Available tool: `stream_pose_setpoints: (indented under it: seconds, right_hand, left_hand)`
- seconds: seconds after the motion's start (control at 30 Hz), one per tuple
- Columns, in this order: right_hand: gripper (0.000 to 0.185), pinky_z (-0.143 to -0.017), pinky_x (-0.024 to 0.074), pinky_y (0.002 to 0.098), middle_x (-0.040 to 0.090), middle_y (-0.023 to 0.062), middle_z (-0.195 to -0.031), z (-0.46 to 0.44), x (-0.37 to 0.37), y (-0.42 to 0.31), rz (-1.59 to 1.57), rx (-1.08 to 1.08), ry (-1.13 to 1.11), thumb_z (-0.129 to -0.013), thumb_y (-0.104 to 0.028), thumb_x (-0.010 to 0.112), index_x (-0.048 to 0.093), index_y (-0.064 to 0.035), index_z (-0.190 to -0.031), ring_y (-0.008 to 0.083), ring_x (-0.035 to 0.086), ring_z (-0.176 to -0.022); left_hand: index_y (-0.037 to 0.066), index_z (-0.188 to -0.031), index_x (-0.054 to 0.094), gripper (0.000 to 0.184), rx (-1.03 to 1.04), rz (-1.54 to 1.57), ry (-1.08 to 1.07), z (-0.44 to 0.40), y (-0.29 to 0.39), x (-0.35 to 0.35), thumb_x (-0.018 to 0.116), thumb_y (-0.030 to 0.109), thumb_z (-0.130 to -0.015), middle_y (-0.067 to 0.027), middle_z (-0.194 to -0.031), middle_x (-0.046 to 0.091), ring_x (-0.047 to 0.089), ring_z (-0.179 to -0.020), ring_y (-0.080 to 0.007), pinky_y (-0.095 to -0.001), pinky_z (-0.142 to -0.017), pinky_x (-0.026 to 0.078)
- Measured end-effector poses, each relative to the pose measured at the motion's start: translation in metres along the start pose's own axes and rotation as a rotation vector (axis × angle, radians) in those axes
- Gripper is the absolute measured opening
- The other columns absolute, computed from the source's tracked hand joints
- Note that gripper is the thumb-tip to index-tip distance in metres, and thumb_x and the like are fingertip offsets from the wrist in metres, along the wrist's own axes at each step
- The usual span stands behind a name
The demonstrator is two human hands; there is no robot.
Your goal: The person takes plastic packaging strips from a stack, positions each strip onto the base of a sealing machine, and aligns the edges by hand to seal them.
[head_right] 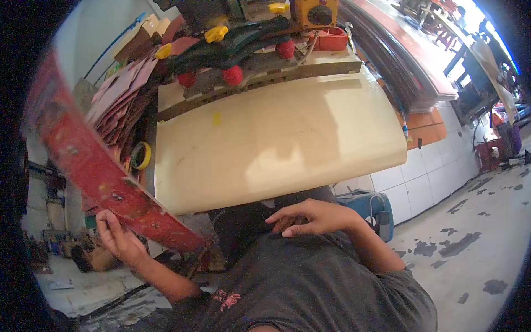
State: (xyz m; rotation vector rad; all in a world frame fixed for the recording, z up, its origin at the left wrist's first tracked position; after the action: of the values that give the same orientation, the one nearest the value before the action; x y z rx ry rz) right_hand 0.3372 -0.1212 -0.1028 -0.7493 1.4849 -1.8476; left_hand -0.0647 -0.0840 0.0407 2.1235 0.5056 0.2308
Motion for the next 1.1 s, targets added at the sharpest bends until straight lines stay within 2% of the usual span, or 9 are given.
stream_pose_setpoints:
  seconds: [0.23, 0.37, 0.5, 0.63, 0.77, 0.83, 0.97, 1.07, 1.1]
  right_hand:
    - [0.046, -0.101, 0.0546, 0.0366, 0.074, 0.014, -0.125, 0.008, -0.007, -0.018, 0.039, -0.075, -0.005, -0.104, -0.021, 0.067, 0.058, -0.0034, -0.145, 0.0214, 0.07, -0.118]
    - [0.037, -0.098, 0.0553, 0.0347, 0.076, 0.0153, -0.119, 0.042, -0.033, -0.053, -0.023, -0.2, 0.093, -0.103, -0.017, 0.068, 0.066, -0.0001, -0.136, 0.0215, 0.072, -0.115]
    - [0.016, -0.077, 0.054, 0.0305, 0.074, 0.0133, -0.103, 0.089, -0.086, -0.093, -0.007, -0.525, 0.895, -0.099, -0.007, 0.062, 0.069, 0.0044, -0.108, 0.0171, 0.069, -0.091]
    - [0.038, -0.097, 0.0494, 0.0332, 0.069, 0.0107, -0.125, 0.092, -0.118, -0.128, 0.671, -0.42, 1.317, -0.1, -0.02, 0.069, 0.063, 0.0029, -0.13, 0.0154, 0.064, -0.114]
    - [0.042, -0.103, 0.049, 0.0369, 0.07, 0.0107, -0.123, 0.077, -0.133, -0.114, 0.504, -0.488, 1.232, -0.101, -0.022, 0.07, 0.062, 0.0041, -0.132, 0.0168, 0.064, -0.117]
    - [0.041, -0.107, 0.0478, 0.0395, 0.072, 0.0109, -0.121, 0.067, -0.139, -0.09, 0.082, -0.393, 0.966, -0.102, -0.021, 0.07, 0.062, 0.0046, -0.133, 0.0181, 0.065, -0.118]
    - [0.037, -0.11, 0.0462, 0.0367, 0.07, 0.0127, -0.127, 0.072, -0.152, -0.082, -0.017, -0.673, 1.043, -0.104, -0.016, 0.066, 0.061, 0.0062, -0.133, 0.0174, 0.064, -0.12]
    - [0.03, -0.109, 0.0463, 0.0379, 0.07, 0.0123, -0.123, 0.088, -0.17, -0.074, -0.032, -0.767, 1.066, -0.107, -0.017, 0.061, 0.062, 0.0047, -0.127, 0.0185, 0.064, -0.117]
    - [0.028, -0.109, 0.0462, 0.0383, 0.07, 0.0122, -0.122, 0.095, -0.177, -0.07, -0.044, -0.766, 1.08, -0.107, -0.017, 0.061, 0.063, 0.0041, -0.125, 0.0189, 0.064, -0.117]
  left_hand:
    - [0.0, -0.089, 0.059, 0.02, 0.136, -0.478, -0.39, 0.014, 0.008, 0.053, 0.06, 0.013, -0.105, -0.005, -0.082, 0.059, 0.052, -0.079, -0.0138, -0.0277, -0.076, 0.044]
    - [0.0, -0.087, 0.063, 0.018, 0.299, -0.599, -0.557, 0.025, 0.013, 0.093, 0.065, 0.012, -0.1, -0.0114, -0.079, 0.064, 0.056, -0.071, -0.0284, -0.0369, -0.07, 0.044]
    - [0.002, -0.086, 0.064, 0.016, 0.284, -0.596, -0.65, 0.022, 0.002, 0.108, 0.067, 0.013, -0.098, -0.0102, -0.077, 0.062, 0.055, -0.07, -0.0291, -0.0385, -0.071, 0.039]
    - [0.003, -0.087, 0.064, 0.015, 0.316, -0.557, -0.692, 0.014, 0.007, 0.12, 0.068, 0.013, -0.097, -0.0098, -0.076, 0.062, 0.055, -0.069, -0.0297, -0.0385, -0.072, 0.039]
    - [0.004, -0.088, 0.067, 0.014, 0.473, -0.54, -0.778, 0.01, 0.028, 0.139, 0.069, 0.015, -0.095, -0.0078, -0.078, 0.065, 0.057, -0.07, -0.0284, -0.0384, -0.072, 0.039]
    - [0.005, -0.088, 0.067, 0.013, 0.541, -0.559, -0.79, 0.007, 0.034, 0.146, 0.07, 0.016, -0.094, -0.0071, -0.079, 0.066, 0.058, -0.071, -0.0277, -0.0385, -0.073, 0.039]
    - [0.009, -0.091, 0.072, 0.008, 0.682, -0.652, -0.634, -0.007, 0.045, 0.145, 0.074, 0.017, -0.091, -0.0051, -0.081, 0.069, 0.064, -0.075, -0.0261, -0.0391, -0.078, 0.041]
    - [0.009, -0.104, 0.075, 0.021, 0.714, -0.78, -0.503, -0.019, 0.046, 0.14, 0.079, 0.022, -0.088, -0.0077, -0.095, 0.075, 0.07, -0.094, -0.0279, -0.042, -0.093, 0.045]
    - [0.008, -0.117, 0.071, 0.038, 0.743, -0.726, -0.379, -0.027, 0.047, 0.131, 0.082, 0.027, -0.086, -0.01, -0.113, 0.072, 0.067, -0.109, -0.0287, -0.0439, -0.102, 0.043]
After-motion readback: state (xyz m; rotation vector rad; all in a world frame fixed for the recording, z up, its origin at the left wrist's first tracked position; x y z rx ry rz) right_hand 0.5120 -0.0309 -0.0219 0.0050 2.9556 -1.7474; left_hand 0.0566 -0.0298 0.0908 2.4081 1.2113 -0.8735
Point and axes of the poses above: each hand's wrist, its own z-axis away from the middle knuckle, its own x-axis out of the palm, y = z × x, the point moved 7 cm from there along -z, towards the middle knuckle
